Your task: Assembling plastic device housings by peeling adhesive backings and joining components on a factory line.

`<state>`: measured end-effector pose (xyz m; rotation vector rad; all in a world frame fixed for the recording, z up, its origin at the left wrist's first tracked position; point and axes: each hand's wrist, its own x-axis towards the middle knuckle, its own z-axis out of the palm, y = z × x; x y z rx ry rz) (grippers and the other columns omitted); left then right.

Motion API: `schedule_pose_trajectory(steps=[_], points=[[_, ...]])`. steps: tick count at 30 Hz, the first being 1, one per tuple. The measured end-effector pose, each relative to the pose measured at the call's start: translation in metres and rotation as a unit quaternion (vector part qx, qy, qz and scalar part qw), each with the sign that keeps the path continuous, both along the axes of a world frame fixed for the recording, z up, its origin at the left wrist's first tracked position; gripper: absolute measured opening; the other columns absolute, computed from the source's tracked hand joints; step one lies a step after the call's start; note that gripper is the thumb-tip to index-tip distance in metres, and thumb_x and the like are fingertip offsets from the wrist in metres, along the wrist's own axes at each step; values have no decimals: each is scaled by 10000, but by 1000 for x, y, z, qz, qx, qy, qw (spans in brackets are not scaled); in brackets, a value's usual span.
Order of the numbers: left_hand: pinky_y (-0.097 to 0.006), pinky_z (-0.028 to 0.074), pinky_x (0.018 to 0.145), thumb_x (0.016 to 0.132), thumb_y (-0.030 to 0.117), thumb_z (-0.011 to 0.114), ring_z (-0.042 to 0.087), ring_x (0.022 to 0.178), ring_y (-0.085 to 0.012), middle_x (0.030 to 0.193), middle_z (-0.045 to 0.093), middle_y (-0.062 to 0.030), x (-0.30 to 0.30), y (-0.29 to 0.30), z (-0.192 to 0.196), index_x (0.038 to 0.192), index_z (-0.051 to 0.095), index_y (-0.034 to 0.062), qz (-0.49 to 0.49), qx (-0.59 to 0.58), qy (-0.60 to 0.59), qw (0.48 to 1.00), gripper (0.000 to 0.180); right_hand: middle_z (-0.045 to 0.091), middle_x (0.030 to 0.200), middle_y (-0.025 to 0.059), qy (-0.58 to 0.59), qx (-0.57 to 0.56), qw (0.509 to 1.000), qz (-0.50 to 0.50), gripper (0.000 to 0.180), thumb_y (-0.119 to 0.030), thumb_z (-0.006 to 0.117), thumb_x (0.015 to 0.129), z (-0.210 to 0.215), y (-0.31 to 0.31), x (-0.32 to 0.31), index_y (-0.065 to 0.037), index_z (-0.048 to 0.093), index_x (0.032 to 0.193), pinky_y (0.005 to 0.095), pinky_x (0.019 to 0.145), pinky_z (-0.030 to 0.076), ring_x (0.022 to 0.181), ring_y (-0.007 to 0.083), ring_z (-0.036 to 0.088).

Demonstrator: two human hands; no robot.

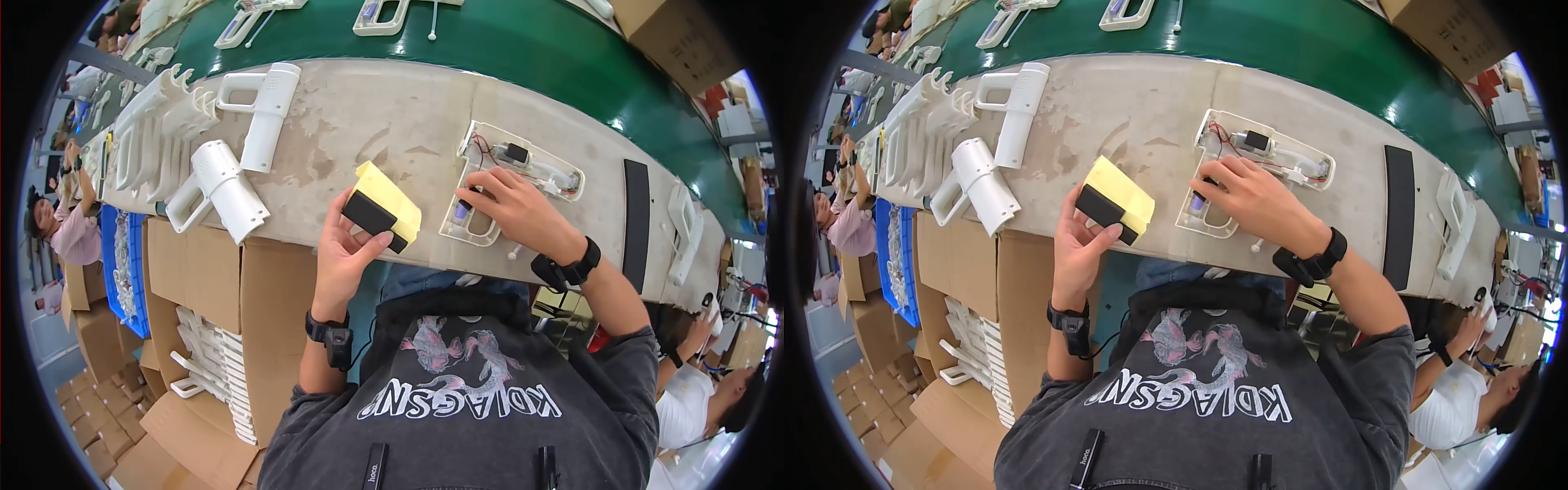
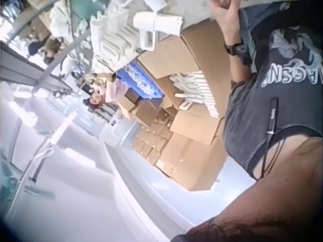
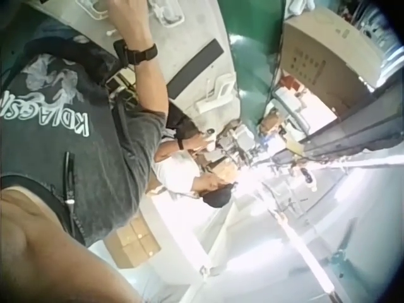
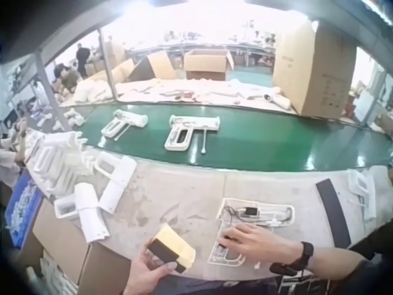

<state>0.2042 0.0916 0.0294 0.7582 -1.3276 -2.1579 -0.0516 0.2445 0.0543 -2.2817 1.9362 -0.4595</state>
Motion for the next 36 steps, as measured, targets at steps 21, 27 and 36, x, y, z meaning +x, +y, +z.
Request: schedule_pose_trajectory(steps=[21,27,36], points=[[-351,588,873,851,124,791,608,1177,-266,1348,510,-197,-81,-56,27,1495,269,23,24,-45,24,998,835,627,1150,100,-182,-87,968,-150,348,110,592,885,10,33,-11,-53,692,1175,321,850,510,982,249,611],[-515,361,1110,820,255,807,415,1342,-418,1431,422,-273,-21,-88,-10,1486,280,19,165,-586,-333,720,881,656,1058,119,-226,-65,944,-232,218,68,615,909,4,88,-6,-3,691,1100,307,862,499,967,256,640],[-507,401,1082,741,264,846,460,1279,-485,1413,417,-333,80,-147,-26,1486,195,-78,243,-387,-499,736,1047,678,980,110,-324,-130,867,-356,134,-9,625,944,2,94,12,20,700,1052,319,860,494,924,214,649]])
